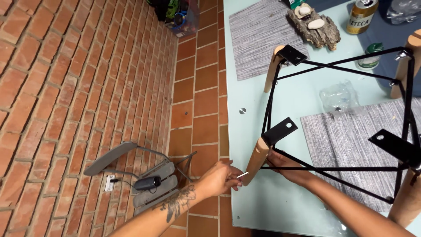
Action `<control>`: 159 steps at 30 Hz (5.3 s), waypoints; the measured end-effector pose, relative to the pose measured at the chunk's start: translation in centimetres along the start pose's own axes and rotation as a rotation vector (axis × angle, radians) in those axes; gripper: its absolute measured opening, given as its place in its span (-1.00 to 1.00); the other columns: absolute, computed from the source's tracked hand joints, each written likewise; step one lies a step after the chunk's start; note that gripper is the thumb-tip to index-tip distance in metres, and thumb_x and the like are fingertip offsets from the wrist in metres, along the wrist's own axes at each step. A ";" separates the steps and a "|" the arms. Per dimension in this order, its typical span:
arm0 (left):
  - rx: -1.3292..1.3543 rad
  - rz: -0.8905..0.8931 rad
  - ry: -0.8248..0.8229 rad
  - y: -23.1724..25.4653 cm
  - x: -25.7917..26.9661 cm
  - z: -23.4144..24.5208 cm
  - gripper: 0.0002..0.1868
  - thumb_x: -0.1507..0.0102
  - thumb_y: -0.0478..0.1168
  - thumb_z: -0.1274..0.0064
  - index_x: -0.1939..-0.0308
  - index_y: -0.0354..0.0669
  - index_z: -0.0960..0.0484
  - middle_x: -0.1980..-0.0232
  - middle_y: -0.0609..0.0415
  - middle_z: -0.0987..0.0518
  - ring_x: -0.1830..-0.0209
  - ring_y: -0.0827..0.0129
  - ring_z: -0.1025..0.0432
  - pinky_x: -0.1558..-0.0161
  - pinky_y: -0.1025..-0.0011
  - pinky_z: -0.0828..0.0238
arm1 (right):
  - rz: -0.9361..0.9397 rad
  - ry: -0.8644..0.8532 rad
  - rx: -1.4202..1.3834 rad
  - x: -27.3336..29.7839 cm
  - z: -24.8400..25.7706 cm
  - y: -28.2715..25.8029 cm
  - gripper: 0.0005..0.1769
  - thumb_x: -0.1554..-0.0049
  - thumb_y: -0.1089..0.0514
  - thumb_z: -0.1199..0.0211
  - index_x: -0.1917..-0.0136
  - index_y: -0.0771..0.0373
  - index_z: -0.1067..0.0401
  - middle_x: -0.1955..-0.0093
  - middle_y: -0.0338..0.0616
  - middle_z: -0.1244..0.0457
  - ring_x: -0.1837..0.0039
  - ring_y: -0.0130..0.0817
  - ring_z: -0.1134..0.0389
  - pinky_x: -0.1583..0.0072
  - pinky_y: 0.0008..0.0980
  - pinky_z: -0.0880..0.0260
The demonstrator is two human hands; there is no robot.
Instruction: The person assembles a small table by attaching wooden legs to a metal frame using an Allen key. They insert and tighten screws at each leg joint while the table is inverted on a glass surface.
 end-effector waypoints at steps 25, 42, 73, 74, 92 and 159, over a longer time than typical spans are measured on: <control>0.025 -0.022 0.079 -0.9 -0.3 -0.9 -0.64 -0.27 -0.34 -0.19 -0.06 0.03 -0.40 0.24 0.22 -0.45 0.27 0.41 -0.39 0.15 0.40 -0.37 | 0.289 0.173 0.153 -0.9 3.5 1.2 -0.61 -0.34 -0.10 -0.07 0.25 0.12 -0.22 0.27 -0.35 0.00 0.20 -0.51 0.08 0.17 -0.47 0.06; 0.051 -0.453 0.830 4.1 -3.3 -2.2 -0.35 -0.35 0.29 0.06 -0.10 -0.27 -0.52 -0.19 -0.04 -0.42 -0.24 0.06 -0.27 -0.24 0.10 -0.28 | 0.459 0.139 0.264 -1.7 2.1 2.4 -0.32 -0.21 -0.42 0.14 -0.01 0.16 -0.51 -0.06 -0.17 -0.42 -0.12 -0.31 -0.45 -0.15 -0.26 -0.44; 0.023 -0.587 0.941 0.5 -4.6 -3.5 -0.40 -0.27 0.23 -0.21 0.42 -0.29 -0.54 0.22 -0.04 -0.39 0.10 -0.09 -0.36 -0.22 -0.21 -0.32 | 0.297 0.145 0.304 1.5 2.8 -3.7 -0.67 -0.21 -0.02 -0.14 0.33 0.15 -0.43 0.42 -0.17 -0.20 0.25 -0.28 -0.20 0.15 -0.35 -0.24; 0.021 -0.587 0.942 0.6 -4.7 -3.3 -0.40 -0.27 0.24 -0.20 0.41 -0.30 -0.55 0.22 -0.03 -0.38 0.10 -0.07 -0.35 -0.24 -0.21 -0.32 | 0.322 0.138 0.286 1.2 3.4 -3.0 -0.70 -0.22 0.03 -0.12 0.24 0.23 -0.49 0.33 -0.11 -0.25 0.18 -0.24 -0.22 0.06 -0.29 -0.31; 0.058 -0.545 0.913 0.9 -4.7 -3.1 -0.41 -0.28 0.24 -0.13 0.38 -0.29 -0.54 0.20 0.04 -0.35 0.04 0.03 -0.29 -0.30 -0.09 -0.31 | 0.530 -0.087 0.154 -4.6 3.6 3.6 -0.32 -0.17 -0.49 0.10 0.22 0.14 -0.38 0.37 -0.33 -0.09 0.29 -0.50 0.02 0.19 -0.44 -0.03; 0.163 -0.697 1.034 2.7 -3.9 -2.5 -0.53 -0.22 0.03 -0.35 0.40 -0.36 -0.60 0.30 0.01 -0.36 0.29 0.12 -0.32 -0.20 -0.19 -0.44 | -0.222 0.087 0.017 2.0 -0.7 -4.3 -0.56 -0.33 -0.13 0.01 0.34 0.04 -0.15 0.52 -0.44 0.15 0.51 -0.59 0.16 0.46 -0.62 0.23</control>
Point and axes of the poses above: each hand's wrist, its own x-axis away from the middle knuckle, its own z-axis out of the back of the hand, y = z × x, the point moved 5 cm from there along -x, towards the middle knuckle
